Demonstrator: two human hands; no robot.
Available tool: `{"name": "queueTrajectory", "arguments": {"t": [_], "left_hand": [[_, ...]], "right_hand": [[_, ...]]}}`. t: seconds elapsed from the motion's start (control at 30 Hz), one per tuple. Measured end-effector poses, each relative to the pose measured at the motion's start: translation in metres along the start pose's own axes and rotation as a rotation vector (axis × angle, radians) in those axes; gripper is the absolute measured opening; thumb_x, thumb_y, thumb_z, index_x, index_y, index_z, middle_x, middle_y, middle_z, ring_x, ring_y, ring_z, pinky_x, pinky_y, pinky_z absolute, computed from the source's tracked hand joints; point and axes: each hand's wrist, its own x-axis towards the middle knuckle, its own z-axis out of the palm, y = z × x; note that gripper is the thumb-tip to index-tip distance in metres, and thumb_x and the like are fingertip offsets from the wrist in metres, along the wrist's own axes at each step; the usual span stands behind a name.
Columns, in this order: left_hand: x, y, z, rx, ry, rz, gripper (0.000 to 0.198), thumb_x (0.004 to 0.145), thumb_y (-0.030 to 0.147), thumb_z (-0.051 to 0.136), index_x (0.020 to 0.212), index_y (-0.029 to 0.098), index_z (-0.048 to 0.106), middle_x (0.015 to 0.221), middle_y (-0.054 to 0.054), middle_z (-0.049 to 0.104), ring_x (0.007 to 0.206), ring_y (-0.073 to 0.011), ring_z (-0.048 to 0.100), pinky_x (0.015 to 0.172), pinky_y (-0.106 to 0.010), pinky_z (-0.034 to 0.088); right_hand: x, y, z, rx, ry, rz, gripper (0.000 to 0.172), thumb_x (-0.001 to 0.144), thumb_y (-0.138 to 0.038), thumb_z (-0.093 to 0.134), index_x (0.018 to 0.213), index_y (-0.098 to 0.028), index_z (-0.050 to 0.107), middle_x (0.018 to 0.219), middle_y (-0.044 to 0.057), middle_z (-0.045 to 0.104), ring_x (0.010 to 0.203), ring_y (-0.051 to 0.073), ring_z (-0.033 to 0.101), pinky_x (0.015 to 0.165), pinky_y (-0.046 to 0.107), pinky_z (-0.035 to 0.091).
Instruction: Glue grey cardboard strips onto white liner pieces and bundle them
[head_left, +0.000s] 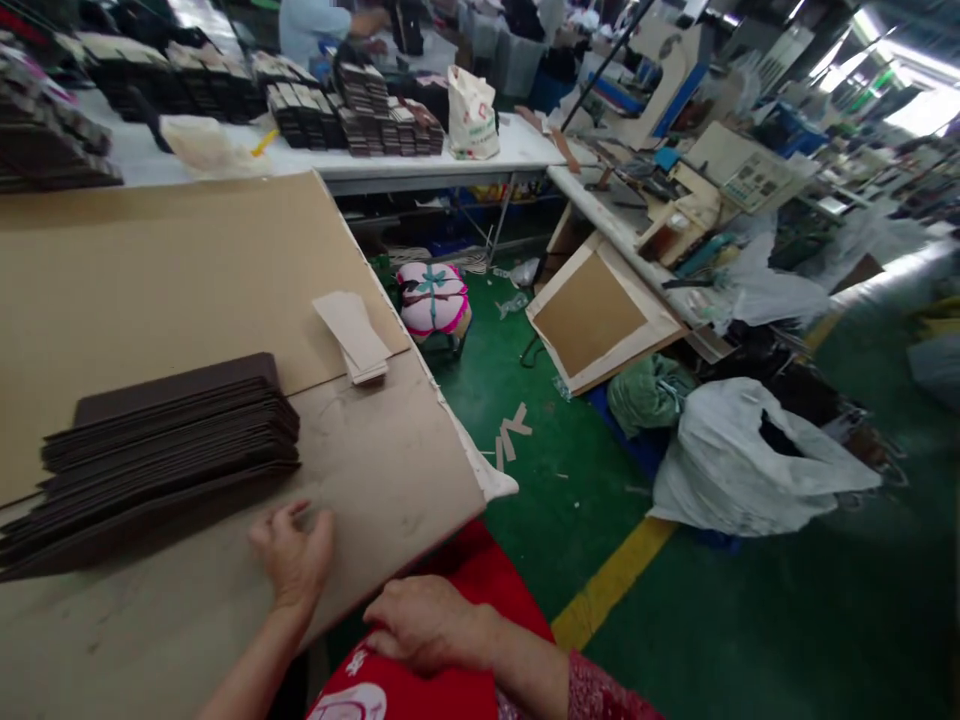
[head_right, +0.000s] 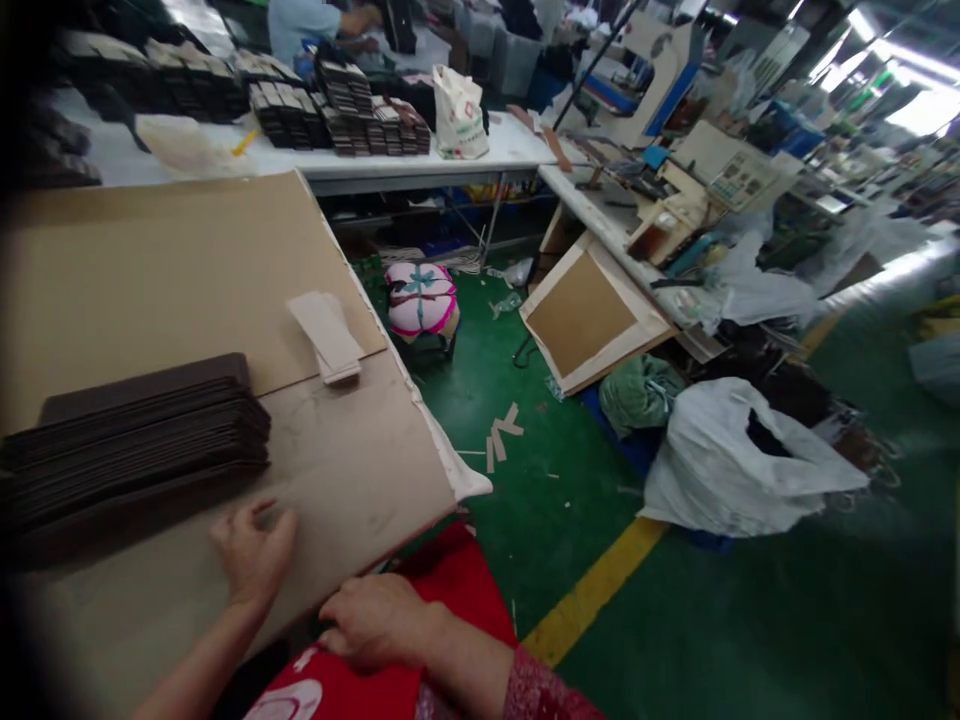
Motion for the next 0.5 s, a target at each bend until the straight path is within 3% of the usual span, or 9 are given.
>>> {"name": "queueTrajectory", "arguments": {"t": [0.1, 0.23, 0.37, 0.5], "left_hand": [[-0.014, 0.043, 0.024, -0.030, -0.034, 0.145, 0.044, 0.081, 0.046, 0.051, 0.109, 0.013, 0.061, 0.116, -0.015, 0.049, 0.123, -0.0299, 0.044, 0.110, -0.044, 0.036], [-0.016, 0.093, 0.063, -0.016, -0.122, 0.275, 0.040, 0.085, 0.045, 0.050, 0.110, 0.016, 0.060, 0.119, -0.012, 0.051, 0.122, -0.0255, 0.046, 0.110, -0.039, 0.035], [-0.022, 0.123, 0.091, 0.106, -0.114, 0.235, 0.043, 0.090, 0.046, 0.046, 0.115, 0.014, 0.057, 0.122, -0.015, 0.052, 0.121, -0.0295, 0.045, 0.109, -0.046, 0.033], [-0.031, 0.144, 0.097, 0.242, -0.080, 0.164, 0.048, 0.092, 0.048, 0.041, 0.120, 0.012, 0.055, 0.129, -0.017, 0.051, 0.122, -0.0341, 0.044, 0.108, -0.050, 0.032]], "right_hand": [[-0.015, 0.022, 0.002, -0.011, 0.055, 0.062, 0.029, 0.092, -0.043, 0.053, 0.103, -0.020, 0.068, 0.099, 0.008, 0.072, 0.090, 0.025, 0.069, 0.069, 0.031, 0.054], [-0.042, 0.060, -0.005, 0.061, 0.073, 0.086, 0.031, 0.092, -0.043, 0.055, 0.106, -0.020, 0.069, 0.101, 0.009, 0.072, 0.092, 0.026, 0.069, 0.073, 0.034, 0.055], [-0.083, 0.116, -0.029, 0.120, 0.070, 0.134, 0.030, 0.091, -0.043, 0.057, 0.108, -0.021, 0.068, 0.104, 0.008, 0.071, 0.094, 0.026, 0.068, 0.075, 0.033, 0.054], [-0.134, 0.184, -0.066, 0.154, 0.065, 0.234, 0.026, 0.092, -0.039, 0.056, 0.105, -0.020, 0.068, 0.103, 0.009, 0.070, 0.096, 0.026, 0.067, 0.079, 0.034, 0.053]]}}
